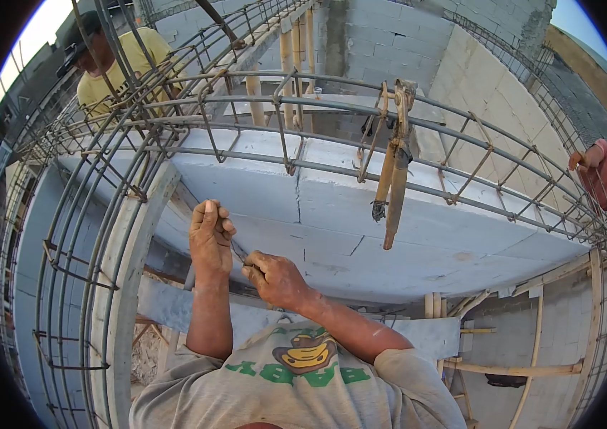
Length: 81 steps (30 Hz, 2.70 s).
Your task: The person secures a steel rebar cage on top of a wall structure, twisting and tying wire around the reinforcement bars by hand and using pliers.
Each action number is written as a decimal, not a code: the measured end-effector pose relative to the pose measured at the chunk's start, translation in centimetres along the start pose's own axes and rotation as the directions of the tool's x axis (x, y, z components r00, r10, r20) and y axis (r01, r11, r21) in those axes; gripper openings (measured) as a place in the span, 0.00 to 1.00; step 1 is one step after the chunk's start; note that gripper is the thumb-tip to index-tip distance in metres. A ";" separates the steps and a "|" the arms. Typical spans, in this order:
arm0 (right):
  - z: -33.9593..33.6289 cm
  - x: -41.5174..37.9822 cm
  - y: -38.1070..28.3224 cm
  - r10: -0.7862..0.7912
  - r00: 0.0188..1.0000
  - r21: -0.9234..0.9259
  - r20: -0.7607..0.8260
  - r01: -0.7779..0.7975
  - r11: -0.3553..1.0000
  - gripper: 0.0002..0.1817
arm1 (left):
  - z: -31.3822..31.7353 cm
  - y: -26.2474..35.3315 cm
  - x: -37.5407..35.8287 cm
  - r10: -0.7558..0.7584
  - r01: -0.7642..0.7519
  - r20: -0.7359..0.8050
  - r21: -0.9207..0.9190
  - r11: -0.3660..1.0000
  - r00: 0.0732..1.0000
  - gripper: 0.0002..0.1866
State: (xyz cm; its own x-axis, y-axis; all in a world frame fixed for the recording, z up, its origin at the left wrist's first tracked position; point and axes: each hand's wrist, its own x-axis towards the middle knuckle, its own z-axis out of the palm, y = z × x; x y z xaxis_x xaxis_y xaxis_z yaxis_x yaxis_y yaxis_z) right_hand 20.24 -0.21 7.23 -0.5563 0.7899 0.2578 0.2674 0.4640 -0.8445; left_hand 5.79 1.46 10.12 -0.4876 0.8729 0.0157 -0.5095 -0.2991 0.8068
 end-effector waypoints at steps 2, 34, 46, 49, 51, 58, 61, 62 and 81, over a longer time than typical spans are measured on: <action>-0.4 0.0 -0.2 0.028 0.999 -0.013 0.034 -0.027 1.000 0.09 | -0.1 -0.3 -0.1 0.022 -0.021 -0.006 0.050 0.999 1.000 0.10; -11.0 32.1 -18.9 -0.226 0.888 -0.085 -0.400 0.209 0.974 0.11 | -11.3 1.7 1.8 0.060 -0.003 -0.163 0.328 0.945 0.985 0.11; -7.7 37.4 -17.9 -0.302 0.903 -0.594 -0.305 0.067 0.801 0.14 | -11.5 -0.9 4.9 0.077 -0.055 -0.020 0.526 0.849 0.997 0.13; -9.1 37.7 -18.4 -0.297 0.912 -0.703 -0.284 0.012 0.711 0.14 | -11.3 -1.3 5.9 0.048 -0.034 -0.015 0.515 0.857 0.999 0.14; -10.2 38.3 -18.1 -0.293 0.907 -0.699 -0.301 -0.001 0.715 0.13 | -11.7 -1.2 6.1 0.034 -0.020 -0.018 0.511 0.859 0.999 0.14; -15.1 45.7 -15.5 -0.138 0.901 -0.674 -0.410 -0.198 0.712 0.36 | -12.3 -0.3 6.7 -0.061 0.077 -0.054 0.394 0.916 0.997 0.10; -15.9 47.9 -16.0 -0.078 0.915 -0.656 -0.396 -0.223 0.721 0.46 | -13.6 -1.8 7.4 -0.084 0.104 -0.077 0.323 0.941 0.994 0.09; -15.7 47.3 -17.4 0.038 0.947 -0.582 -0.318 -0.227 0.781 0.49 | -13.7 -2.2 8.0 -0.072 0.088 -0.062 0.317 0.944 0.996 0.10; -15.3 57.7 -16.8 -0.149 0.883 -0.201 -0.444 0.064 0.977 0.10 | -15.7 -3.7 7.6 -0.094 0.175 -0.216 0.391 0.903 0.972 0.15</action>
State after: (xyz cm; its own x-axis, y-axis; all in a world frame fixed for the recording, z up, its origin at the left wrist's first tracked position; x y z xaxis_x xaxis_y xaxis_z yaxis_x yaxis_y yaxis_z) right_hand -4.32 43.70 43.50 -0.1820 0.8067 0.5622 0.3843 0.5846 -0.7145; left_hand -7.18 3.18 -2.05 -0.5789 0.7934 -0.1883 -0.2680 0.0330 0.9629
